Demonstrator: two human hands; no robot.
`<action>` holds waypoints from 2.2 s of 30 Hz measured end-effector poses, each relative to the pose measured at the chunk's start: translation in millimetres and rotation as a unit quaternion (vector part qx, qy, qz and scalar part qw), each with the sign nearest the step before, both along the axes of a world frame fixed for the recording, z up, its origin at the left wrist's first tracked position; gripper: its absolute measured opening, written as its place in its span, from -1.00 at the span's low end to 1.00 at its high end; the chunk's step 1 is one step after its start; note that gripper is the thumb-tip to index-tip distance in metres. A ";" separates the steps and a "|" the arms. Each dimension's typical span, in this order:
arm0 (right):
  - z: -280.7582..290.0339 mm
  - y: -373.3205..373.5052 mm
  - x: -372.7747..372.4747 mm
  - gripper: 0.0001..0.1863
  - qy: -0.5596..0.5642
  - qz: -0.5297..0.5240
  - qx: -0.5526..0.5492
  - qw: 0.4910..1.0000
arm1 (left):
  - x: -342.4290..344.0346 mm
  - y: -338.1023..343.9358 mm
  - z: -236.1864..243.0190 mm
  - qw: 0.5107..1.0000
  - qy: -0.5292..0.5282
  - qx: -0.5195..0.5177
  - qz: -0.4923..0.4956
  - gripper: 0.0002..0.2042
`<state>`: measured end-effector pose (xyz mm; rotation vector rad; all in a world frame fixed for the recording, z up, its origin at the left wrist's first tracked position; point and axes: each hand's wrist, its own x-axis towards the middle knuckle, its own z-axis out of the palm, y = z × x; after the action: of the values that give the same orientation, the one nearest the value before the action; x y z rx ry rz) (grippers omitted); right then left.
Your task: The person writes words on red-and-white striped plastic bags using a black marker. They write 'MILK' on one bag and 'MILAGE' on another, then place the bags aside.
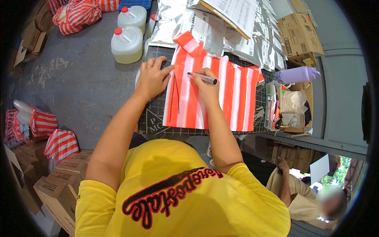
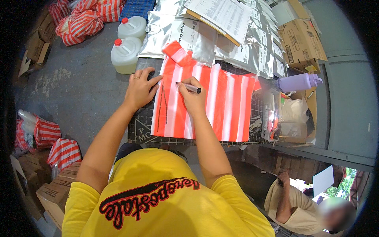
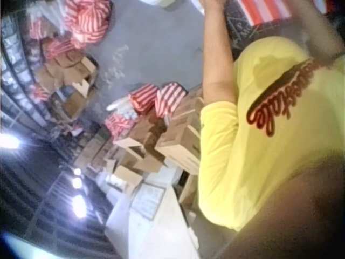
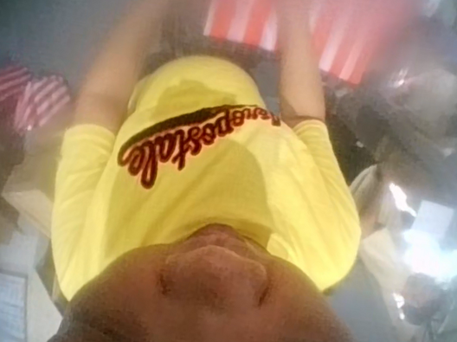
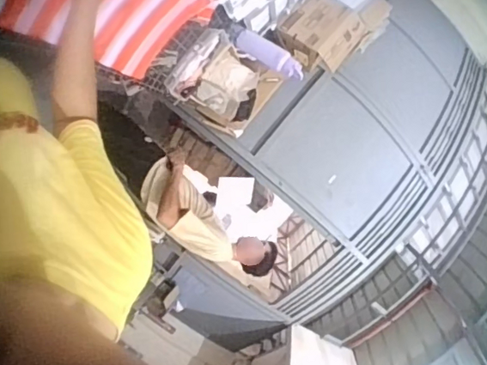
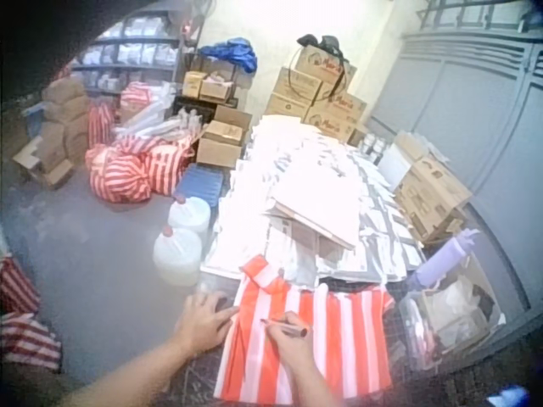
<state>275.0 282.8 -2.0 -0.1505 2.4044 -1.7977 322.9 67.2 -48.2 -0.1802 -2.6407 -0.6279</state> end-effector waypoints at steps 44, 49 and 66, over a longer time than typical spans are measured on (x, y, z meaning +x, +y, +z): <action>16.0 29.7 95.7 -0.90 -0.070 0.105 0.044 0.991 | -0.8 0.5 -2.6 1.000 -0.009 -0.004 0.007 -0.66; 16.0 24.1 39.9 -0.87 -0.006 0.016 0.034 0.999 | 0.1 0.8 -0.9 1.000 -0.009 -0.009 0.008 -0.66; 0.0 1.5 0.7 -0.82 0.059 0.019 0.062 0.996 | 1.3 0.7 2.8 0.999 -0.029 0.017 -0.005 -0.64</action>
<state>275.7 284.3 -2.0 -0.2948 2.5669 -1.6620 324.2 67.9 -45.4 -0.1679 -2.6835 -0.6917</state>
